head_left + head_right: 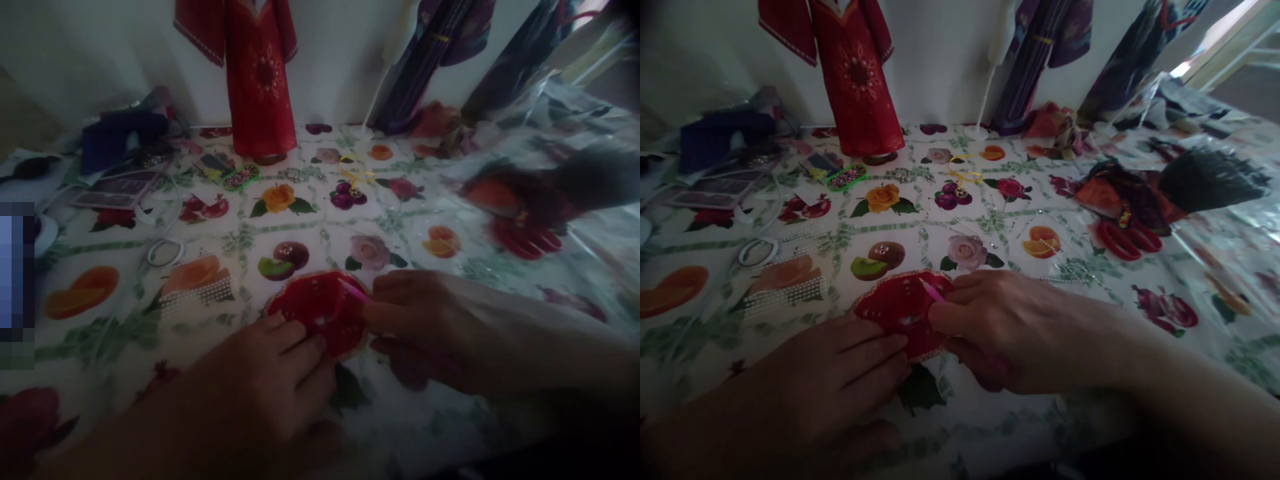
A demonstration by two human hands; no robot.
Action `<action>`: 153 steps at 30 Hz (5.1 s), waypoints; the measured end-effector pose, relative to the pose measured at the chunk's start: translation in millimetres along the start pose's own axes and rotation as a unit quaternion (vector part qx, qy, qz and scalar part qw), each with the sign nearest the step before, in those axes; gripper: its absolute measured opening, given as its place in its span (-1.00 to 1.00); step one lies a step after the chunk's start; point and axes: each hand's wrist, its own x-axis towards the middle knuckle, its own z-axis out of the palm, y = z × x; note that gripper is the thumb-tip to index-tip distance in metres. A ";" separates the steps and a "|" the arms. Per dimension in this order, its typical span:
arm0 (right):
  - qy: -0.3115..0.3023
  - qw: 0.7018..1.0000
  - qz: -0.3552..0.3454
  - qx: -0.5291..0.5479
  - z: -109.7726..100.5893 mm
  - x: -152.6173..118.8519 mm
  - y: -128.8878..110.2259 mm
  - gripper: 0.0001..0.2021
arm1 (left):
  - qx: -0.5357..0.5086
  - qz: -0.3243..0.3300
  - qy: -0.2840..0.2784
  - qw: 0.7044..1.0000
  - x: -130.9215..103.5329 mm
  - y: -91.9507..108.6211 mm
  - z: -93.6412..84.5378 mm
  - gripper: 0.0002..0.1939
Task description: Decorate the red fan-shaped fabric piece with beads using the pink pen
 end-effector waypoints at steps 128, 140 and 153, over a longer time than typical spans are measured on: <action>0.160 0.977 -0.063 0.126 20.7 39.1 -7.6 -0.90 | 0.000 0.005 -0.021 1.000 0.6 6.7 5.0 -0.65; 0.296 0.950 -0.017 0.095 -0.8 83.7 25.1 -0.83 | 0.019 0.004 -0.054 0.998 2.9 6.9 0.7 -0.63; 0.264 0.959 -0.001 0.107 10.9 100.4 31.1 -0.83 | 0.020 0.020 -0.078 0.997 3.6 6.3 -6.0 -0.72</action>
